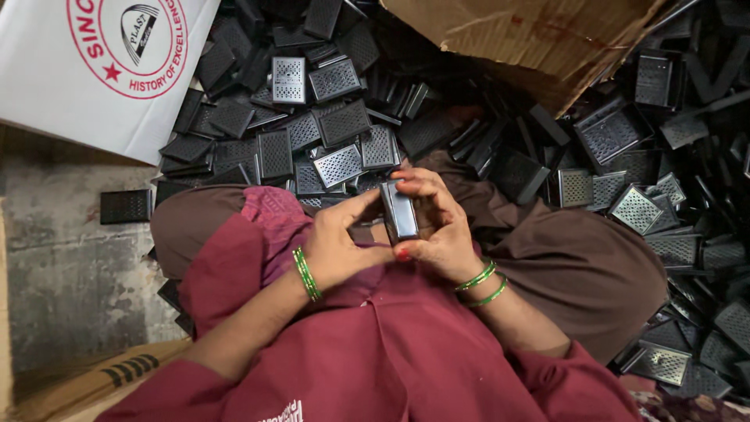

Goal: The person sits on the floor and repeatedly picks up small black plastic graters from a large pile. They inspect each grater by turning it over in their hands and then place it into a white cardboard box. The process continues with the person handling the items one at a time.

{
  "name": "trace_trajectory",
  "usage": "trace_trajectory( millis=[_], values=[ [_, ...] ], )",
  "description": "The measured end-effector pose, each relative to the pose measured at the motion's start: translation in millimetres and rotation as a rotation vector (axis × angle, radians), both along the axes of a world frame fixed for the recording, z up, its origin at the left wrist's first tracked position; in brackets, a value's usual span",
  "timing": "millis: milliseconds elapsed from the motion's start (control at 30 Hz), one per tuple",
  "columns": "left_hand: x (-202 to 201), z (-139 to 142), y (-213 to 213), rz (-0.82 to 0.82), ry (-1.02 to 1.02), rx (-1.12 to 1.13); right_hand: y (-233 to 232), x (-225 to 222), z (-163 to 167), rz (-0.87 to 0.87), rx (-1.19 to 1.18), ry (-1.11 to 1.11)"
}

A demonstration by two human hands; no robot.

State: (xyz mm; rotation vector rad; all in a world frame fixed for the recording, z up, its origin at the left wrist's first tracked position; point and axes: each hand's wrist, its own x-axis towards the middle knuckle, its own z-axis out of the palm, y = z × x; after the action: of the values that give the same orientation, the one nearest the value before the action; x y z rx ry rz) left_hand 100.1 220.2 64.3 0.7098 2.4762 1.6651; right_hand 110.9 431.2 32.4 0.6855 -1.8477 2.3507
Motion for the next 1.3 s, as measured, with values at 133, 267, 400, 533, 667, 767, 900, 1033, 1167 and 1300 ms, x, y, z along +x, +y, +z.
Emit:
trace_trajectory(
  millis=[133,267,400,533,667,767,900,1033,1167,1300],
  values=[
    [4,5,-3,0.013,0.069,-0.05,-6,0,-2,-0.037,0.009,0.056],
    [11,14,-2,0.023,-0.004,0.024,-5,0,-3,-0.082,0.066,0.182],
    [10,19,-1,-0.015,0.046,0.03,-2,1,-5,-0.064,0.072,0.073],
    [7,18,-3,-0.073,0.033,0.006,-2,3,-5,-0.04,0.058,0.032],
    [7,17,-3,-0.077,0.067,-0.024,-5,4,0,-0.05,0.06,0.039],
    [9,15,1,-0.012,-0.015,0.033,-8,6,7,-0.046,0.061,0.031],
    [8,7,4,0.08,0.121,0.077,-16,10,12,-0.025,0.008,-0.065],
    [-5,-16,5,0.209,0.216,-0.048,-22,7,4,0.117,-0.322,-0.37],
    [-23,-38,-5,0.391,0.176,-0.146,-28,0,-14,0.13,-0.155,-0.417],
    [-23,-50,-15,0.451,0.184,-0.186,-35,2,-30,0.174,0.053,-0.417]
  ],
)
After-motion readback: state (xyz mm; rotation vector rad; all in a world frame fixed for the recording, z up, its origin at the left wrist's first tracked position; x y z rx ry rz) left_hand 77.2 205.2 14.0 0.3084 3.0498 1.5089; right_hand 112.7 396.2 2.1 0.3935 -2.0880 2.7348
